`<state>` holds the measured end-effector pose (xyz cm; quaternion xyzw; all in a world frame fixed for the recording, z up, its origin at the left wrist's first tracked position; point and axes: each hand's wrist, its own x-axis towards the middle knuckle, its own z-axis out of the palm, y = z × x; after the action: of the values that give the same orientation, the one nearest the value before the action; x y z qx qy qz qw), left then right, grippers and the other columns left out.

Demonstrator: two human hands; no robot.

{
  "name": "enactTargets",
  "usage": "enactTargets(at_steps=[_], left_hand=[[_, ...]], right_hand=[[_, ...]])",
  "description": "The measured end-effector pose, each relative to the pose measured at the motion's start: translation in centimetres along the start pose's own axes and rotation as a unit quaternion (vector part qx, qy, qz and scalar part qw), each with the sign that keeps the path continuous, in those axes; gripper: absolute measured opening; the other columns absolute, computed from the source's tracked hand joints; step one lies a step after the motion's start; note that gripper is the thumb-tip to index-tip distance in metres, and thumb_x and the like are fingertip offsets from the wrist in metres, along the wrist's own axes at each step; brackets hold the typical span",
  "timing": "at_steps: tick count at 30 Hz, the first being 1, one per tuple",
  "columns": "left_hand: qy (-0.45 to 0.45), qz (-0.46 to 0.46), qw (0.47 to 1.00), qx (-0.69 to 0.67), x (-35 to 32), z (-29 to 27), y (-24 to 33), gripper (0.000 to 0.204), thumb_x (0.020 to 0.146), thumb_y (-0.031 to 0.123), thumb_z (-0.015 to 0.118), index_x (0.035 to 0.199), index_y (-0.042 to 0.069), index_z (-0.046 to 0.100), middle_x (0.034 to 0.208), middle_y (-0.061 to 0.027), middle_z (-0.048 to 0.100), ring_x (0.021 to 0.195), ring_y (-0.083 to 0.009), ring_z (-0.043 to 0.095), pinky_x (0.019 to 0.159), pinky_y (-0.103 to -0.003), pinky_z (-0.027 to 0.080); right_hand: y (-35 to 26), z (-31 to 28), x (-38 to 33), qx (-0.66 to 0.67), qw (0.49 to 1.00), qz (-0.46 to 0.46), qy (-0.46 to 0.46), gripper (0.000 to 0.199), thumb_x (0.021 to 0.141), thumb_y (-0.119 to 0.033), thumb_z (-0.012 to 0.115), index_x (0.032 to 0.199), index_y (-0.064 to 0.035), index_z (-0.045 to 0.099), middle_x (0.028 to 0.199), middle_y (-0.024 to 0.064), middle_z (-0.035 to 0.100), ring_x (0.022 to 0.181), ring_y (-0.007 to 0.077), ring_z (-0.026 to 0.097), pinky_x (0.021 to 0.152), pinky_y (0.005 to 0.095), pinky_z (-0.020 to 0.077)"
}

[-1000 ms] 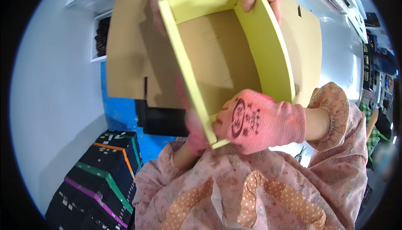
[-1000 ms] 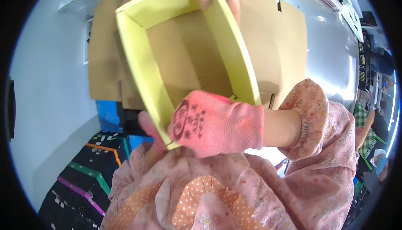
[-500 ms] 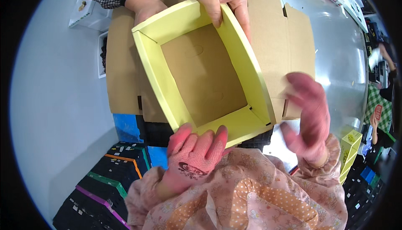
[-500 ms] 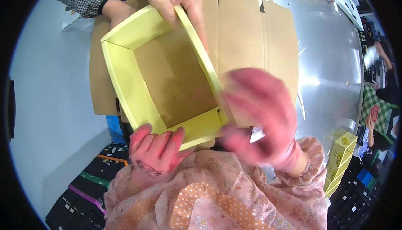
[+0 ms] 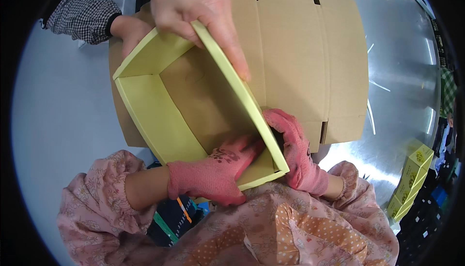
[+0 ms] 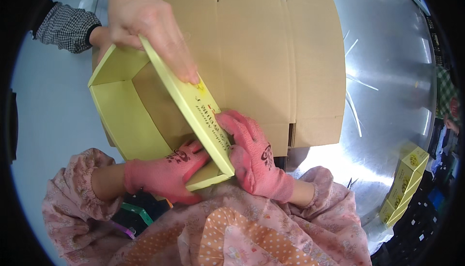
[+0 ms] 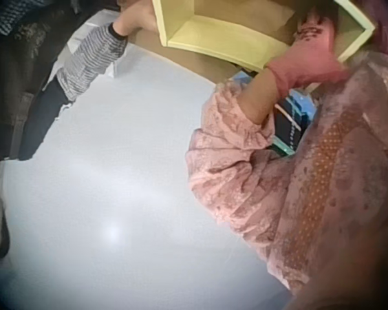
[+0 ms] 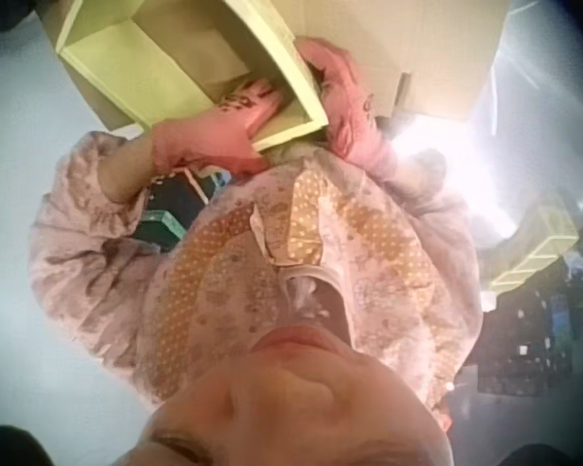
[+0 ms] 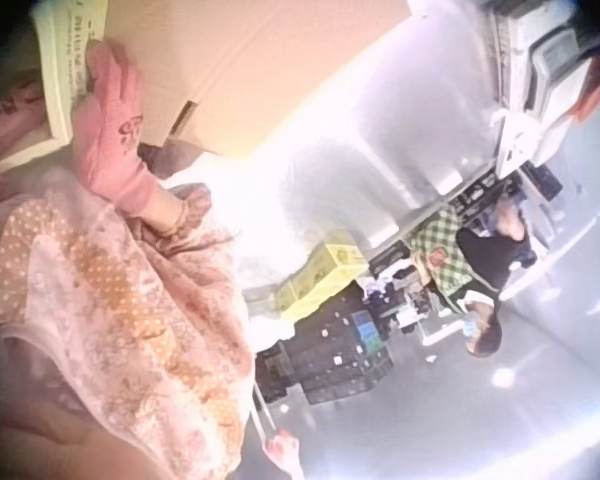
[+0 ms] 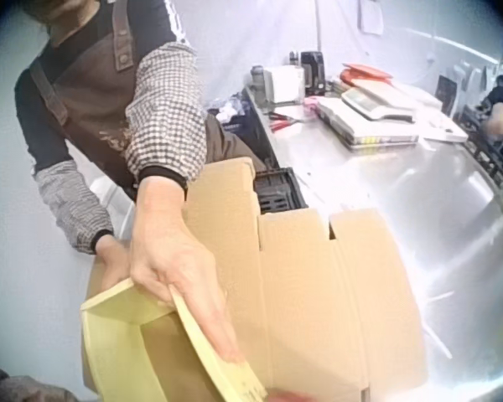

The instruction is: The person assembles flat cardboard sheets into small yellow boxes by folding and tucking the flaps. They handle each box one at a time, aligning edges and securing the sides, then place the finished boxes on the table.

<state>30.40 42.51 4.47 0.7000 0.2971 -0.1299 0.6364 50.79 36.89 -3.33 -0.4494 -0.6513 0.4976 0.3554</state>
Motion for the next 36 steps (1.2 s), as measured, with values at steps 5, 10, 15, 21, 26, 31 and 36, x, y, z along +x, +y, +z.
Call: enactTargets(at_steps=[5,10,15,21,26,31,36], left_hand=[[-0.063,-0.017,0.997,-0.042,0.5,-1.4,0.1,0.086,0.064,0.028,0.07,0.138,-0.001,0.037,0.139,-0.0259,0.033,0.132,-0.038,0.031,0.11,-0.041,0.03],[-0.072,-0.056,0.995,-0.026,0.0,-0.3,-0.6,0.074,0.066,0.021,0.072,0.133,0.002,0.045,0.118,-0.0183,0.052,0.099,-0.0264,0.056,0.085,-0.036,0.048],[-0.077,-0.027,0.996,-0.034,-1.1,-0.5,-2.5,0.07,0.065,0.009,0.068,0.13,-0.001,0.046,0.101,-0.0123,0.059,0.066,-0.0186,0.061,0.06,-0.03,0.051],[-0.007,0.035,0.999,-0.033,-1.3,-0.9,-1.1,0.076,0.061,0.01,0.066,0.134,0.0,0.044,0.128,-0.0218,0.049,0.117,-0.0328,0.051,0.099,-0.039,0.042],[-0.047,0.044,0.997,-0.041,-1.7,-1.3,-1.6,0.078,0.06,0.01,0.065,0.134,-0.001,0.045,0.131,-0.0236,0.048,0.124,-0.0346,0.047,0.105,-0.039,0.039],[-0.058,-0.036,0.998,0.01,-2.1,-1.0,-1.4,0.072,0.059,0.01,0.065,0.129,-0.001,0.049,0.128,-0.0238,0.05,0.121,-0.0376,0.047,0.105,-0.038,0.039],[-0.151,-0.028,0.987,0.034,-1.1,-2.8,-0.5,0.068,0.059,0.012,0.064,0.125,0.001,0.053,0.119,-0.0213,0.057,0.114,-0.0379,0.052,0.1,-0.039,0.042]], right_hand=[[-0.4,-3.4,2.6,0.018,0.994,-0.09,-0.065,0.044,0.094,-0.017,0.04,0.133,0.0029,0.043,0.132,0.0235,0.045,0.122,0.0372,0.045,0.101,0.0438,0.0371],[-1.7,0.3,5.3,0.346,0.875,-0.005,0.338,0.048,0.095,-0.022,0.037,0.136,0.0022,0.037,0.137,0.0221,0.04,0.127,0.0348,0.039,0.105,0.0426,0.0312],[-1.5,3.4,6.6,0.426,0.811,0.006,0.4,0.053,0.096,-0.027,0.034,0.14,0.0015,0.031,0.142,0.0207,0.035,0.133,0.0323,0.032,0.11,0.0414,0.0252],[-3.6,-1.1,6.3,0.409,0.764,-0.05,0.497,0.059,0.097,-0.033,0.031,0.145,0.0007,0.024,0.148,0.0191,0.03,0.139,0.0294,0.025,0.115,0.0399,0.0181],[-3.9,4.4,4.8,0.445,0.751,0.003,0.489,0.065,0.098,-0.042,0.031,0.149,-0.0029,0.021,0.152,0.0168,0.028,0.143,0.0261,0.021,0.119,0.0385,0.0141],[-1.1,-5.4,4.3,0.478,0.83,-0.113,0.262,0.068,0.101,-0.051,0.029,0.146,-0.0002,0.028,0.15,0.0134,0.034,0.141,0.0232,0.029,0.119,0.038,0.0143],[-4.4,1.5,6.4,0.359,0.73,-0.037,0.58,0.067,0.098,-0.05,0.036,0.145,-0.0023,0.03,0.145,0.0132,0.039,0.134,0.0251,0.037,0.114,0.0406,0.0262]])
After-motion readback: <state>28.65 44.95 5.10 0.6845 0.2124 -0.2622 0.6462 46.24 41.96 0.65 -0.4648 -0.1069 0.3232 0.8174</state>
